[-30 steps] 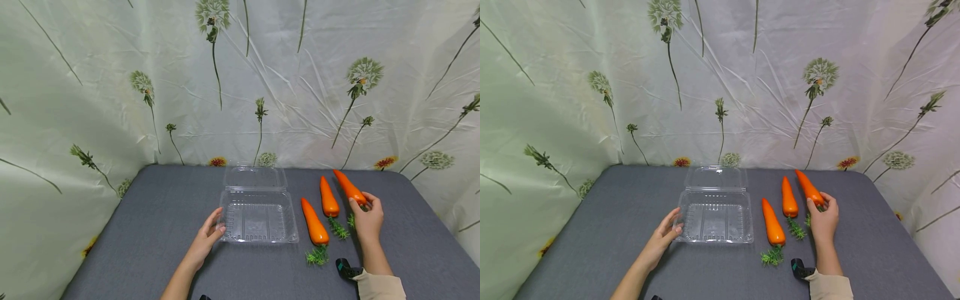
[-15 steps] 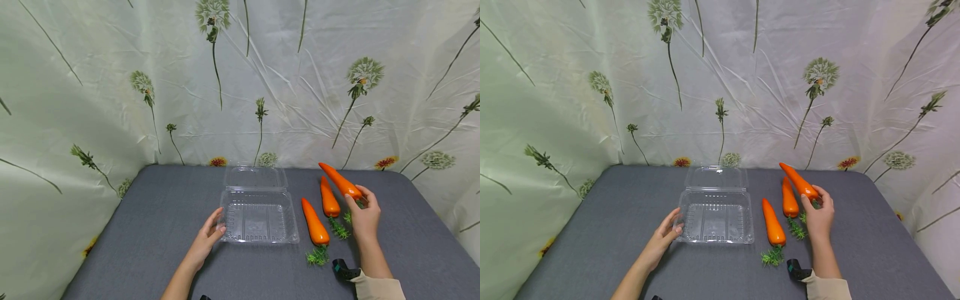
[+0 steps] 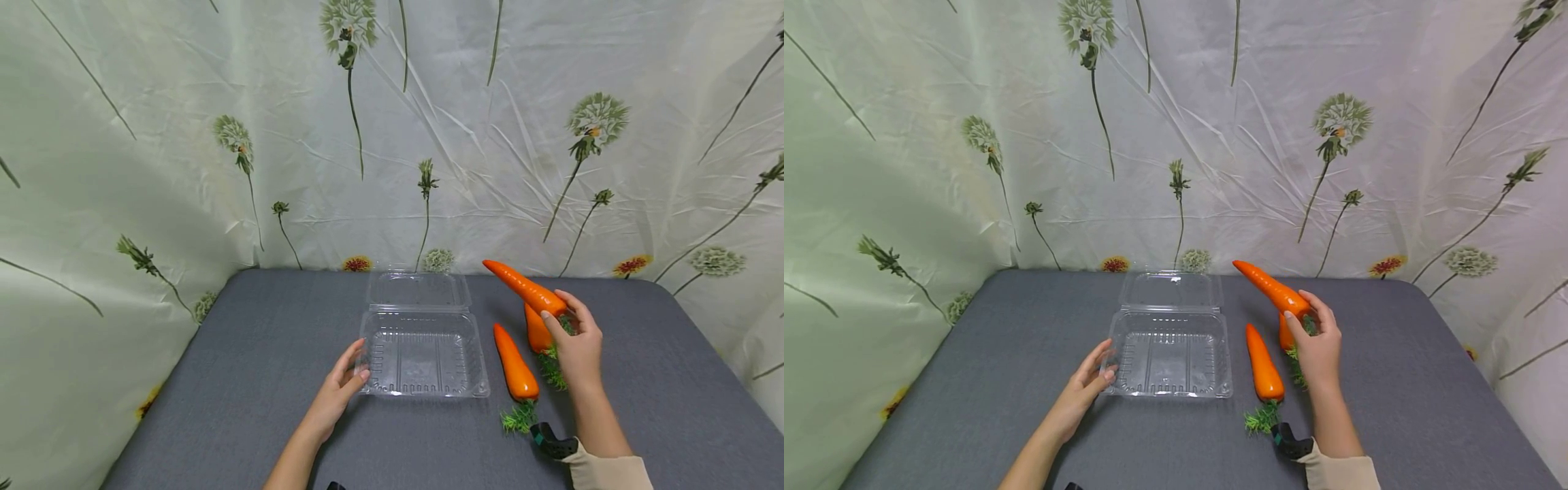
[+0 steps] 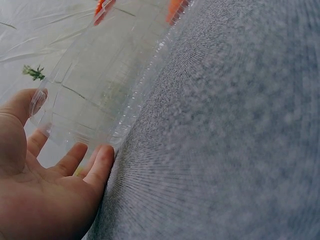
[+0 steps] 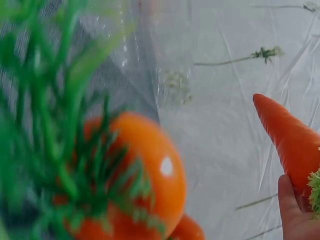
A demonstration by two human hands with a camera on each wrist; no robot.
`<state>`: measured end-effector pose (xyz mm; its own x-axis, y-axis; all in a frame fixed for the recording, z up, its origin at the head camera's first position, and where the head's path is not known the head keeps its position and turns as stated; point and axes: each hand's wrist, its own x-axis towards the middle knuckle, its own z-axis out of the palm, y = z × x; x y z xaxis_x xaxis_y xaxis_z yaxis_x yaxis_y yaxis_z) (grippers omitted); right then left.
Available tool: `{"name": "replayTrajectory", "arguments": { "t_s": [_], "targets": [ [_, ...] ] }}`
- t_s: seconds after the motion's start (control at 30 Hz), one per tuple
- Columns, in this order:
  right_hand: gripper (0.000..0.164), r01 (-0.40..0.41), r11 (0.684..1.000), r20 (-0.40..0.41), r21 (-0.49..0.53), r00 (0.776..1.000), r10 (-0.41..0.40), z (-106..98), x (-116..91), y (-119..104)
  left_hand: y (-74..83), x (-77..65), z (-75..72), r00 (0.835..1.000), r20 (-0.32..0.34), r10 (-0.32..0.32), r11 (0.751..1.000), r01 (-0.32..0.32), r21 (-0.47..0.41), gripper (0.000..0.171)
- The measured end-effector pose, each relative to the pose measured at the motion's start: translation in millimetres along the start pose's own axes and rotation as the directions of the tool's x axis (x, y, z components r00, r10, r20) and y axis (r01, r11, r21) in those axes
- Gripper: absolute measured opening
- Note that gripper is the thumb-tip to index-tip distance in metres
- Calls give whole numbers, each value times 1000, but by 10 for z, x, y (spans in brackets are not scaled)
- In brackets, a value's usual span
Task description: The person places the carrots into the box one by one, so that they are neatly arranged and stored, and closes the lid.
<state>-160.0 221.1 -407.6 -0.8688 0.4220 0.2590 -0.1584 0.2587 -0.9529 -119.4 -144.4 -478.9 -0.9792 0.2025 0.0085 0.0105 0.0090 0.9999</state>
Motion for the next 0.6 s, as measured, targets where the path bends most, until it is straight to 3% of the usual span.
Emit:
{"name": "replayTrajectory", "arguments": {
  "t_s": [0.37, 0.6],
  "targets": [
    [42, 2, 990, 149, 140, 989, -23, 161, -87, -164, 6, 3, 5, 1000, -1, -13, 1000, 13, 10, 56],
    [42, 69, 984, 285, 165, 952, -114, 273, -162, -186, 10, -3, 9, 1000, -7, -6, 1000, 6, 0, 56]
  ]
}}
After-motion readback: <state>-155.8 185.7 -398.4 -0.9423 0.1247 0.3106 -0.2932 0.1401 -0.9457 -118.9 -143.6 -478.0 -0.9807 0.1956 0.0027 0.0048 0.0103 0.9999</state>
